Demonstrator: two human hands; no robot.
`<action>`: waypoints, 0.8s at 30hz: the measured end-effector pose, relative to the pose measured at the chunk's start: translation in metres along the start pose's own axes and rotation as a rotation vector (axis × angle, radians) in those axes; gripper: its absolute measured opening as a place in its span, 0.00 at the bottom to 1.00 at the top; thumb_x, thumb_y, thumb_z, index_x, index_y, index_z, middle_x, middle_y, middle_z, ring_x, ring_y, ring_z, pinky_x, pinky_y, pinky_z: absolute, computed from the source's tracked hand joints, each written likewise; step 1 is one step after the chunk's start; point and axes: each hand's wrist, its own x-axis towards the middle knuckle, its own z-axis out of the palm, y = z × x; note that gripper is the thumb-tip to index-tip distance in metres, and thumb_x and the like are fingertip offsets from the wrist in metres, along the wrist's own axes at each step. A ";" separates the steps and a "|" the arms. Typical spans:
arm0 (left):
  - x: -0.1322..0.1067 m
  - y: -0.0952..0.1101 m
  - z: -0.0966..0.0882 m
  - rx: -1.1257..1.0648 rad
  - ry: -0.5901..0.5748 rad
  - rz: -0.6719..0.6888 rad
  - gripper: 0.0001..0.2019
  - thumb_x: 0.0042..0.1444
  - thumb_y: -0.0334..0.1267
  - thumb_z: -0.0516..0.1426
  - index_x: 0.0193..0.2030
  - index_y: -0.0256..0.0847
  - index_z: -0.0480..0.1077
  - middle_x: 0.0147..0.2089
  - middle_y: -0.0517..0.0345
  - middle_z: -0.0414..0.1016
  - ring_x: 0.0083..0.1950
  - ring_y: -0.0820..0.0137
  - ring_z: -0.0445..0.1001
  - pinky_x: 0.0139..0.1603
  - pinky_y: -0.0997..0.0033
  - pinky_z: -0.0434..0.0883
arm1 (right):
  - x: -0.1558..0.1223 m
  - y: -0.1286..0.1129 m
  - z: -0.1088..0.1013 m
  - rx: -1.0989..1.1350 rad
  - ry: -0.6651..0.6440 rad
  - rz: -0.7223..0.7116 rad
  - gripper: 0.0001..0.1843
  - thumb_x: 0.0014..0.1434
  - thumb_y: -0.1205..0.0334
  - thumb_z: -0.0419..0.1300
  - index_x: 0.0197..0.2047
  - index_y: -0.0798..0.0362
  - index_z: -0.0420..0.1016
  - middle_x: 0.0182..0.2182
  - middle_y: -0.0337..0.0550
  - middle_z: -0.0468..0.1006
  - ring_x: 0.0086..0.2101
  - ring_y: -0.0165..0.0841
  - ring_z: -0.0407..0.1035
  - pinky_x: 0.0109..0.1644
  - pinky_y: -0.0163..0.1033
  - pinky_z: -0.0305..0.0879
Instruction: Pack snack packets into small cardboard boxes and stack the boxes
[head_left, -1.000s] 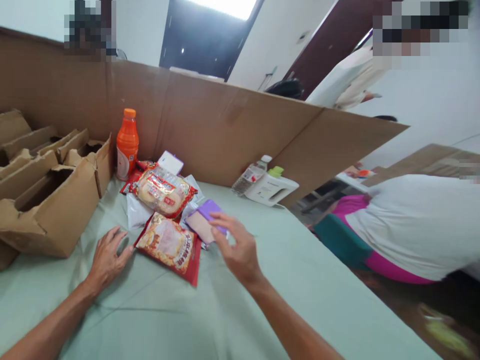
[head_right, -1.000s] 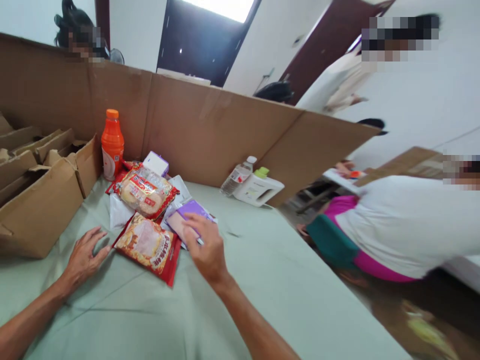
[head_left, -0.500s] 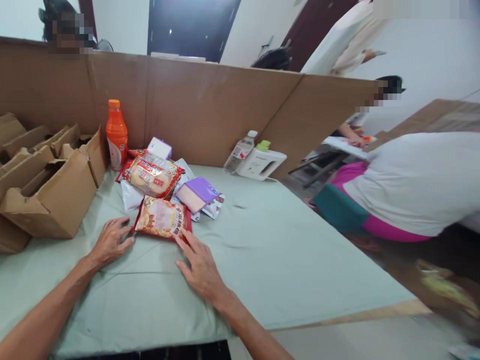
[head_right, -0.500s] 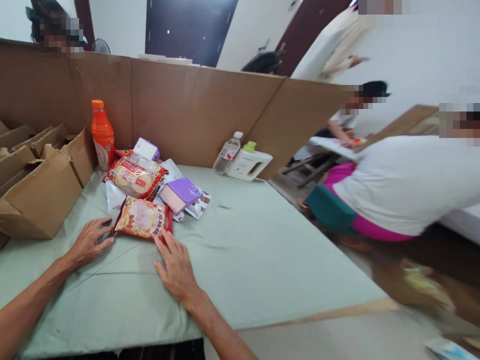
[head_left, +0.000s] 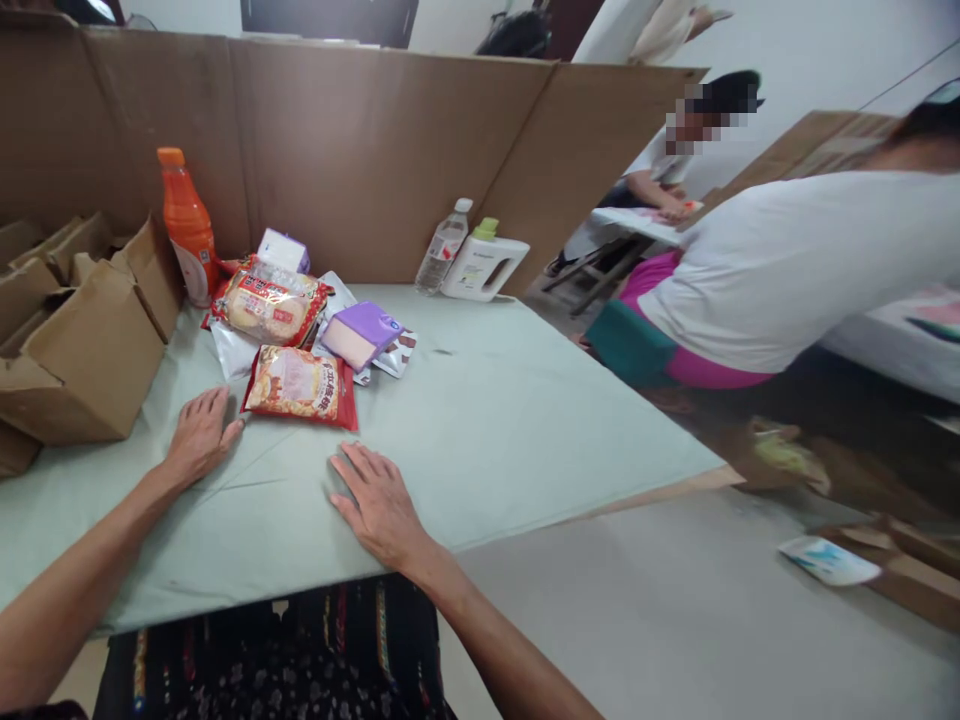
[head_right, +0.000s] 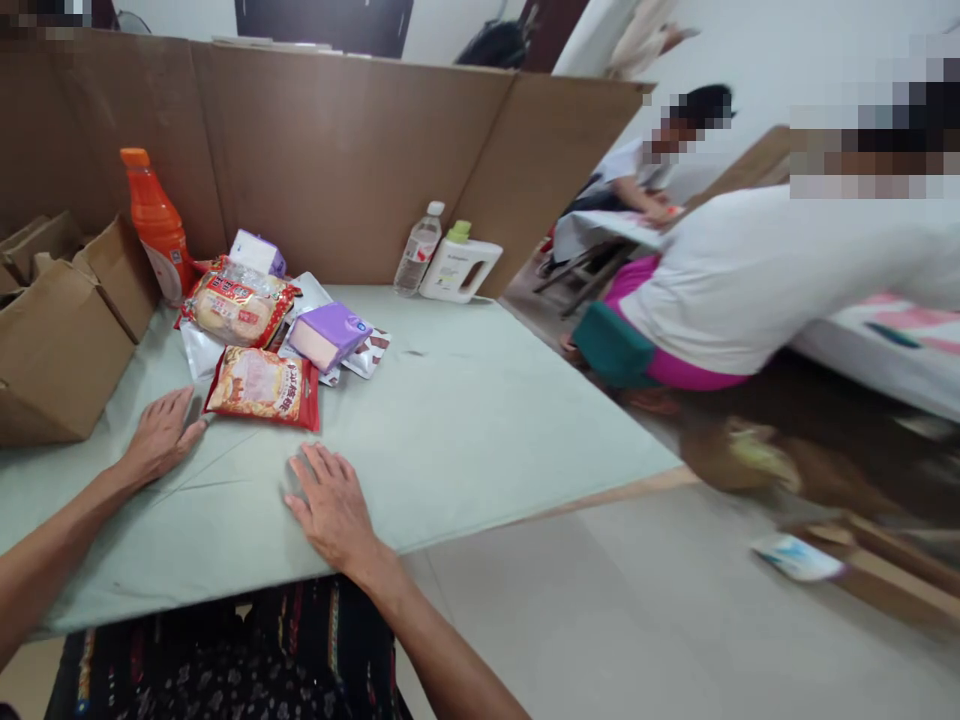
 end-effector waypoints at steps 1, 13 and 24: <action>-0.006 0.004 0.000 0.017 -0.008 0.001 0.25 0.69 0.46 0.62 0.69 0.42 0.67 0.73 0.43 0.65 0.72 0.48 0.67 0.71 0.34 0.66 | -0.003 0.000 0.000 -0.015 -0.007 -0.009 0.26 0.73 0.57 0.57 0.70 0.53 0.71 0.72 0.54 0.66 0.71 0.48 0.59 0.72 0.56 0.57; -0.166 0.069 -0.035 0.135 -0.150 0.130 0.33 0.69 0.54 0.57 0.75 0.41 0.63 0.78 0.36 0.59 0.78 0.40 0.57 0.76 0.32 0.54 | -0.057 0.002 0.016 -0.198 0.143 -0.086 0.25 0.75 0.60 0.49 0.70 0.50 0.71 0.71 0.51 0.70 0.68 0.48 0.63 0.69 0.56 0.57; -0.229 0.108 -0.048 0.081 -0.159 0.143 0.33 0.66 0.53 0.62 0.73 0.39 0.65 0.76 0.35 0.63 0.76 0.38 0.61 0.74 0.30 0.59 | -0.061 0.009 0.024 -0.220 0.227 -0.143 0.24 0.75 0.58 0.48 0.65 0.52 0.76 0.66 0.53 0.75 0.65 0.48 0.66 0.66 0.54 0.62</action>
